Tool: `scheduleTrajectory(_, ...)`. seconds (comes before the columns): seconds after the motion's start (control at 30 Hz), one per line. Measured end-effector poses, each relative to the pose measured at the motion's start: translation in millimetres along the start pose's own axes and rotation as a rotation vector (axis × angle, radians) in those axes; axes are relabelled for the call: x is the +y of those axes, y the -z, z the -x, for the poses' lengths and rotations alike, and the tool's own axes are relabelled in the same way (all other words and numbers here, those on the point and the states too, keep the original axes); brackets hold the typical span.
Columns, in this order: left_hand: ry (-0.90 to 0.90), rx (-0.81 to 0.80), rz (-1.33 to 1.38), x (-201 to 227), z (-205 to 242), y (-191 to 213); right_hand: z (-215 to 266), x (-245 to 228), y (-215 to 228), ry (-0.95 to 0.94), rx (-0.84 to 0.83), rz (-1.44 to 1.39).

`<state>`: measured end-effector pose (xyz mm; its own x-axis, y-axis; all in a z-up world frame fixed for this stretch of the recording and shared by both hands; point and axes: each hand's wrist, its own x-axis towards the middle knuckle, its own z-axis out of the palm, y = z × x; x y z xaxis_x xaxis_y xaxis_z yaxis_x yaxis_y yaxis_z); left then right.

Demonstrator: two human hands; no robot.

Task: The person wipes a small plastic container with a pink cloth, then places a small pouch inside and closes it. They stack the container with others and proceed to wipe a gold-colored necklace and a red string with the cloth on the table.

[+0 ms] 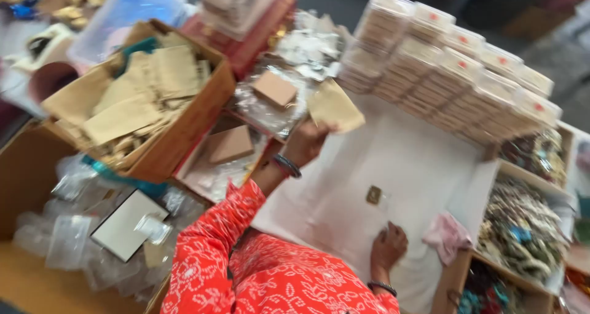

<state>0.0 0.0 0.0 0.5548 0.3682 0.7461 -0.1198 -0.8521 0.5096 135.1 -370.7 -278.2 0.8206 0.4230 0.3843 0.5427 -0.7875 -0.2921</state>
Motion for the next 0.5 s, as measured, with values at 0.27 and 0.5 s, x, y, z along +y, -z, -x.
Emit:
scheduleTrajectory(0.27, 0.344, -0.5, -0.079, -65.9, 204.8, -123.4, -2.2, 6.6, 4.9, -0.017, -0.005, -0.076)
scheduleTrajectory(0.5, 1.0, -0.207, 0.035, -60.1, 279.4, -157.9, -7.8, 11.1, 8.4, -0.008, -0.043, -0.151)
